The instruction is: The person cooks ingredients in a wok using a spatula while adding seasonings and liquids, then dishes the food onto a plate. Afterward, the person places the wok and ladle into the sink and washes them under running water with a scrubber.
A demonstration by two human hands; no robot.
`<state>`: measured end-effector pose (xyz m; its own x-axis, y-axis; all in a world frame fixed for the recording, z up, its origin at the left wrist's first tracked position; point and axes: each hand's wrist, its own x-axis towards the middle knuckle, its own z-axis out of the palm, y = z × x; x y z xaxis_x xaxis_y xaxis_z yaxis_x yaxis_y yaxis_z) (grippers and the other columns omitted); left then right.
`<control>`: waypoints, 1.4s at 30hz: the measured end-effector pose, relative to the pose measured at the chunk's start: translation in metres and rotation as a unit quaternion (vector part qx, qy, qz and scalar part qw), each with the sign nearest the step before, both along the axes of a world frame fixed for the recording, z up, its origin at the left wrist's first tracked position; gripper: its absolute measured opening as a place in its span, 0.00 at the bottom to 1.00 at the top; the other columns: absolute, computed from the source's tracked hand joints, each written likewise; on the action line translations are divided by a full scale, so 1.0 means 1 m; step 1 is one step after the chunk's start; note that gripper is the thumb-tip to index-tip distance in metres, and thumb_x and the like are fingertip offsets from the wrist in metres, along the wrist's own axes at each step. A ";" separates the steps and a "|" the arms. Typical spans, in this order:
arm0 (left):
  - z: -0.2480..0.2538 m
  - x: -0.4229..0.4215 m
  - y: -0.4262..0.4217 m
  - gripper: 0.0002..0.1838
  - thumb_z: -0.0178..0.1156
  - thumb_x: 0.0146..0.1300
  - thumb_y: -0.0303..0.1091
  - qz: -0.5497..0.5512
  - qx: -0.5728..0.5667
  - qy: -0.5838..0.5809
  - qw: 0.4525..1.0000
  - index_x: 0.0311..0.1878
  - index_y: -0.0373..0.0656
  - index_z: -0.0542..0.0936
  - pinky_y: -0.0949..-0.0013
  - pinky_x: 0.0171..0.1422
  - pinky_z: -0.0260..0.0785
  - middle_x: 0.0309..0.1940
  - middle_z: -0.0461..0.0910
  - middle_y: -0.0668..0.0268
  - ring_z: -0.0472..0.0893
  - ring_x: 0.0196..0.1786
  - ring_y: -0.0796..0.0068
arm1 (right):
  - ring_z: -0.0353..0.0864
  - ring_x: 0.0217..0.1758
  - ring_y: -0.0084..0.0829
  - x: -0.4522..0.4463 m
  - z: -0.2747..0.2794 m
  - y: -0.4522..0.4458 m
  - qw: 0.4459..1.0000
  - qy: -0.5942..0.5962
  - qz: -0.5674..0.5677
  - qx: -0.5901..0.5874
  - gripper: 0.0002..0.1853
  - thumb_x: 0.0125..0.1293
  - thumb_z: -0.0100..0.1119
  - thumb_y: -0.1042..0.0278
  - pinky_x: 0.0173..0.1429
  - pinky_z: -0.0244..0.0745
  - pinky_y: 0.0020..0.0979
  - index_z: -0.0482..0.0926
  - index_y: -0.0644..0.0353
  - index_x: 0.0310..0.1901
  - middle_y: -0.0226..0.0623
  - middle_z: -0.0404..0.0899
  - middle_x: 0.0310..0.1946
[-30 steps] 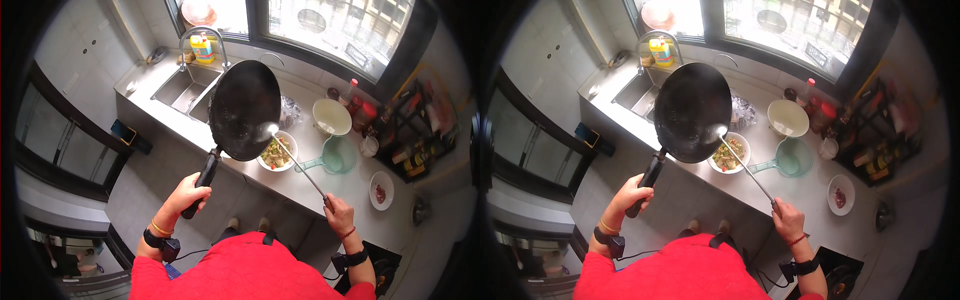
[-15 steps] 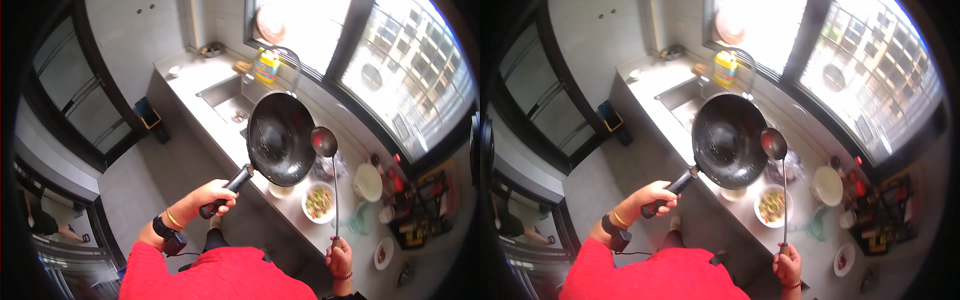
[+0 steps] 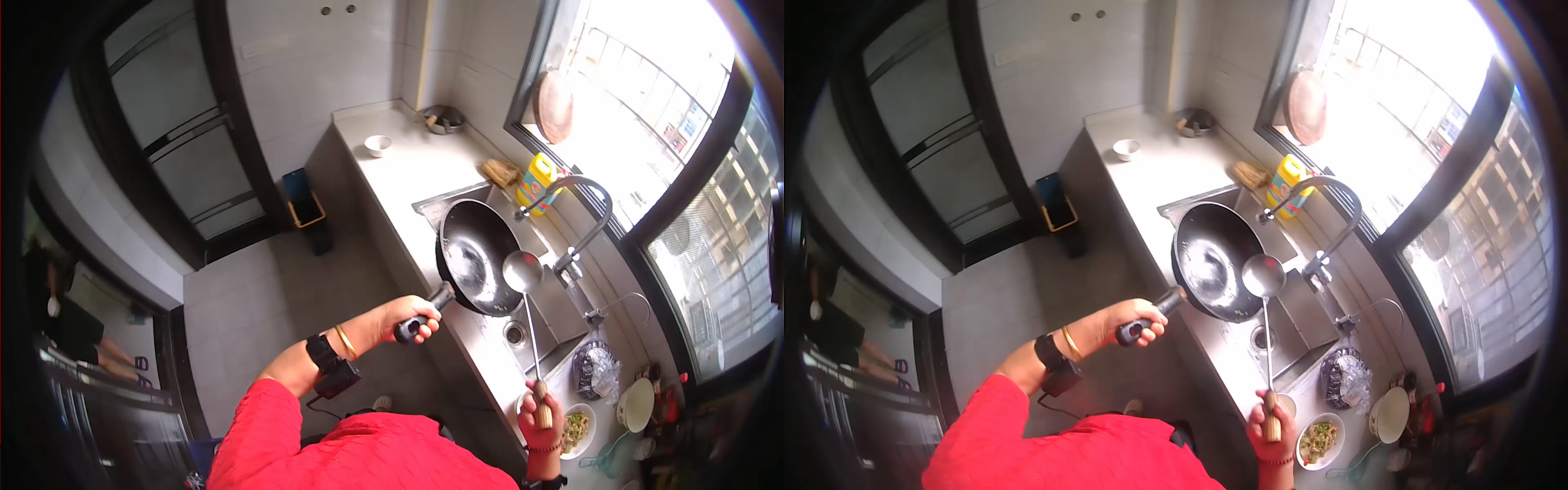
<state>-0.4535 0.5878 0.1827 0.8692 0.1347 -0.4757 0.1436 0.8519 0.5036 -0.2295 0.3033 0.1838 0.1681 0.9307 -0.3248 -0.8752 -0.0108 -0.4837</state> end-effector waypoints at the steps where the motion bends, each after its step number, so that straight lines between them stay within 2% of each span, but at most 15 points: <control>1: -0.003 0.005 0.014 0.05 0.51 0.59 0.29 0.003 -0.008 0.004 1.000 0.29 0.43 0.67 0.80 0.18 0.61 0.19 0.68 0.72 0.66 0.17 0.86 | 0.66 0.18 0.27 0.004 -0.004 0.013 1.000 -0.003 0.000 -0.002 0.20 0.64 0.43 0.59 0.20 0.61 0.23 0.65 0.65 0.53 0.37 0.71 0.24; 7: -0.029 0.042 0.085 0.04 0.52 0.56 0.29 0.007 -0.010 0.035 0.999 0.29 0.42 0.68 0.79 0.18 0.63 0.20 0.70 0.69 0.68 0.18 0.84 | 0.63 0.20 0.23 0.029 -0.017 0.105 0.999 -0.029 0.023 -0.017 0.20 0.64 0.45 0.59 0.24 0.60 0.22 0.66 0.66 0.52 0.35 0.69 0.24; 17: -0.089 0.127 0.196 0.05 0.51 0.57 0.29 -0.030 -0.083 0.100 0.991 0.27 0.41 0.68 0.80 0.19 0.61 0.19 0.68 0.71 0.67 0.18 0.85 | 0.67 0.27 0.24 0.098 -0.109 0.262 0.994 0.016 0.070 -0.088 0.18 0.65 0.43 0.54 0.28 0.62 0.23 0.70 0.62 0.44 0.33 0.70 0.25; 22: -0.122 0.158 0.227 0.04 0.51 0.58 0.29 -0.061 -0.101 0.135 0.984 0.31 0.39 0.68 0.81 0.18 0.60 0.21 0.69 0.70 0.66 0.17 0.86 | 0.68 0.19 0.28 0.099 -0.152 0.306 0.992 -0.005 0.069 -0.108 0.21 0.65 0.43 0.48 0.21 0.63 0.25 0.70 0.61 0.42 0.39 0.72 0.25; 24: -0.141 0.169 0.243 0.04 0.51 0.58 0.28 -0.087 -0.122 0.153 0.977 0.31 0.39 0.68 0.81 0.18 0.61 0.21 0.70 0.70 0.67 0.17 0.85 | 0.66 0.15 0.27 0.094 -0.160 0.319 0.986 -0.045 0.102 -0.124 0.23 0.66 0.39 0.45 0.21 0.63 0.26 0.70 0.61 0.42 0.38 0.71 0.24; 25: -0.144 0.173 0.249 0.04 0.50 0.58 0.28 -0.102 -0.132 0.166 0.972 0.31 0.39 0.68 0.80 0.19 0.61 0.21 0.70 0.71 0.67 0.17 0.85 | 0.67 0.14 0.26 0.091 -0.162 0.326 0.968 -0.092 0.129 -0.196 0.26 0.66 0.37 0.41 0.20 0.63 0.26 0.70 0.60 0.40 0.36 0.71 0.21; 28: -0.153 0.172 0.271 0.04 0.51 0.57 0.28 -0.160 -0.068 0.164 0.971 0.33 0.39 0.69 0.80 0.19 0.62 0.20 0.70 0.71 0.67 0.17 0.85 | 0.74 0.17 0.25 0.089 -0.156 0.332 0.930 -0.218 0.153 -0.252 0.27 0.64 0.42 0.43 0.19 0.68 0.24 0.75 0.63 0.42 0.36 0.74 0.19; 30: -0.146 0.178 0.281 0.06 0.53 0.57 0.31 -0.227 0.048 0.191 0.954 0.29 0.39 0.70 0.79 0.19 0.63 0.18 0.71 0.70 0.69 0.16 0.83 | 0.75 0.17 0.25 0.092 -0.151 0.332 0.869 -0.381 0.176 -0.263 0.25 0.64 0.45 0.46 0.21 0.70 0.25 0.74 0.61 0.49 0.36 0.75 0.20; 31: -0.143 0.181 0.287 0.08 0.54 0.56 0.33 -0.271 0.123 0.205 0.933 0.27 0.39 0.71 0.78 0.19 0.64 0.17 0.72 0.69 0.71 0.17 0.82 | 0.77 0.21 0.29 0.098 -0.150 0.329 0.820 -0.484 0.152 -0.266 0.23 0.62 0.48 0.51 0.27 0.73 0.28 0.73 0.60 0.51 0.36 0.75 0.20; 32: -0.142 0.183 0.295 0.09 0.55 0.55 0.34 -0.312 0.199 0.211 0.905 0.24 0.40 0.71 0.78 0.19 0.64 0.16 0.72 0.68 0.73 0.17 0.80 | 0.79 0.32 0.32 0.106 -0.157 0.325 0.700 -0.651 0.082 -0.283 0.19 0.59 0.50 0.56 0.39 0.75 0.32 0.74 0.56 0.49 0.37 0.78 0.27; 35: -0.140 0.184 0.328 0.15 0.58 0.49 0.40 -0.414 0.434 0.259 0.757 0.22 0.36 0.74 0.70 0.22 0.68 0.17 0.76 0.61 0.78 0.21 0.72 | 0.68 0.56 0.38 0.152 -0.140 0.314 0.458 -0.808 -0.097 -0.359 0.22 0.53 0.54 0.63 0.58 0.65 0.37 0.73 0.59 0.51 0.41 0.73 0.47; 36: -0.136 0.187 0.338 0.17 0.59 0.46 0.43 -0.434 0.484 0.255 0.716 0.22 0.34 0.75 0.67 0.25 0.70 0.18 0.77 0.58 0.80 0.23 0.67 | 0.63 0.61 0.39 0.173 -0.130 0.306 0.347 -0.846 -0.149 -0.376 0.24 0.50 0.58 0.67 0.62 0.60 0.38 0.72 0.61 0.52 0.43 0.69 0.53; 38: -0.135 0.190 0.356 0.21 0.60 0.43 0.46 -0.468 0.707 0.209 0.487 0.24 0.32 0.78 0.61 0.34 0.72 0.22 0.78 0.51 0.80 0.28 0.56 | 0.52 0.68 0.40 0.203 -0.111 0.297 0.208 -0.857 -0.114 -0.457 0.26 0.54 0.52 0.67 0.68 0.48 0.40 0.67 0.64 0.56 0.43 0.62 0.59; 40: -0.152 0.187 0.376 0.22 0.60 0.42 0.48 -0.481 0.728 0.176 0.456 0.25 0.33 0.79 0.59 0.40 0.71 0.23 0.79 0.50 0.79 0.32 0.52 | 0.51 0.69 0.41 0.233 -0.120 0.285 0.082 -0.853 -0.033 -0.514 0.25 0.58 0.42 0.67 0.70 0.42 0.43 0.64 0.63 0.59 0.42 0.61 0.60; 42: -0.151 0.185 0.382 0.21 0.61 0.42 0.48 -0.482 0.762 0.177 0.395 0.25 0.35 0.80 0.59 0.41 0.71 0.24 0.79 0.50 0.80 0.33 0.52 | 0.50 0.69 0.41 0.261 -0.150 0.271 0.046 -0.832 -0.011 -0.553 0.26 0.61 0.39 0.65 0.71 0.41 0.44 0.59 0.62 0.62 0.43 0.60 0.61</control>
